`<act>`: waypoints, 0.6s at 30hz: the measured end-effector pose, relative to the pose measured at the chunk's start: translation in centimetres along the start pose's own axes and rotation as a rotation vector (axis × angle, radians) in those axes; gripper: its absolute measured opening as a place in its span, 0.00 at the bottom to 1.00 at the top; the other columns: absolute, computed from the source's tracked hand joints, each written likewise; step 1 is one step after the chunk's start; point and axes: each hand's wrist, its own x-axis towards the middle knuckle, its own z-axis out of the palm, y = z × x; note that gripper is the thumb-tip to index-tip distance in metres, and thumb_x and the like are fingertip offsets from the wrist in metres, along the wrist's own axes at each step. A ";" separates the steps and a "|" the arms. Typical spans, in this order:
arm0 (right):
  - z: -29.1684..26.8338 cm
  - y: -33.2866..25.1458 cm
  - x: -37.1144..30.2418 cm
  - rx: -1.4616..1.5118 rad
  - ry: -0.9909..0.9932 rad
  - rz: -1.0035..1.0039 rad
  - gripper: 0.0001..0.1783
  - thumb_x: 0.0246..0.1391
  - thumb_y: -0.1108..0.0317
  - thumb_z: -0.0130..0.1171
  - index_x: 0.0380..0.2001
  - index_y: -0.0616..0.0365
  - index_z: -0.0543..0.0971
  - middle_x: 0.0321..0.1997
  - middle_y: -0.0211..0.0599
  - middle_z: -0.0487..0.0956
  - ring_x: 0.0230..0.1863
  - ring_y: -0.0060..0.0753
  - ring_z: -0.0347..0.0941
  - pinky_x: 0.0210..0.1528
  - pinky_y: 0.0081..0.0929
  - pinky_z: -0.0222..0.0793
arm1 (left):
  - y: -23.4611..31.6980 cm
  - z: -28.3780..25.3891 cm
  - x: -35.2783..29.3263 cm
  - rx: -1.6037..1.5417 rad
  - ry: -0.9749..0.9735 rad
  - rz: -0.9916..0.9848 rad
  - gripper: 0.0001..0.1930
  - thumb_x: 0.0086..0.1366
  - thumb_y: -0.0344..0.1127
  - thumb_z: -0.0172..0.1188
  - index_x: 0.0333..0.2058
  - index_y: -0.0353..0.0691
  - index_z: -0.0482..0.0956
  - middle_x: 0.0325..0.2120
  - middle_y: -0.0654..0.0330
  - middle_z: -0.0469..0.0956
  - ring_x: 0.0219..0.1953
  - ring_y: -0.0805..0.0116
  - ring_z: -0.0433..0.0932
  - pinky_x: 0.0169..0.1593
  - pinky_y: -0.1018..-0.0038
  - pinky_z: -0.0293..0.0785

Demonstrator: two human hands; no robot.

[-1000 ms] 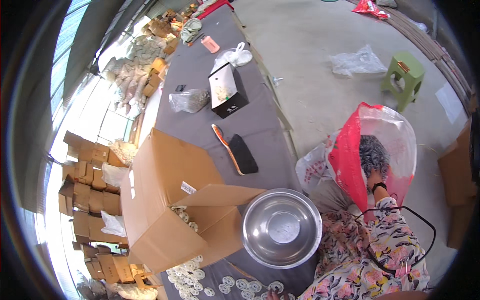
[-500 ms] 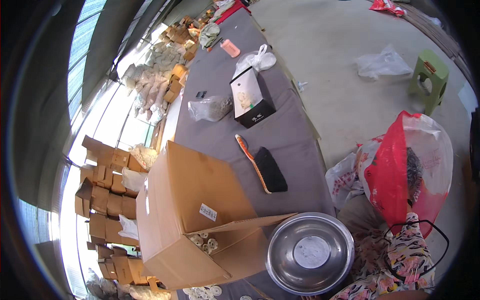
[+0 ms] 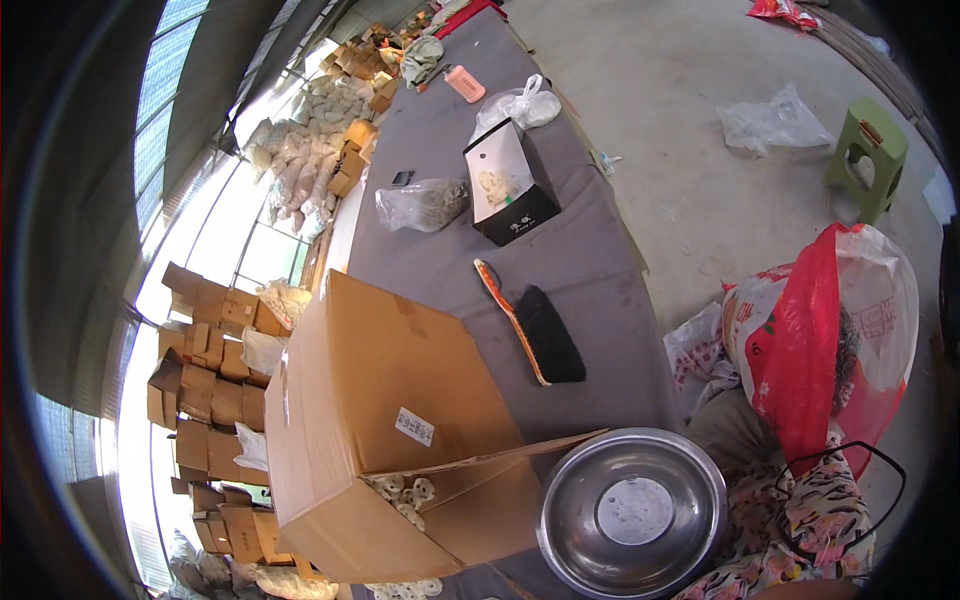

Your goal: Assembling small white plastic components by combining circular parts with metal springs and pins.

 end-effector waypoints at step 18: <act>-1.6 -1.9 -1.4 0.072 -0.037 -0.007 0.29 0.46 0.65 0.50 0.54 0.58 0.61 0.52 0.59 0.65 0.52 0.57 0.64 0.52 0.38 0.61 | 1.2 1.6 -0.3 0.046 -0.062 0.041 0.32 0.49 0.42 0.59 0.52 0.37 0.62 0.55 0.42 0.57 0.55 0.44 0.60 0.54 0.46 0.54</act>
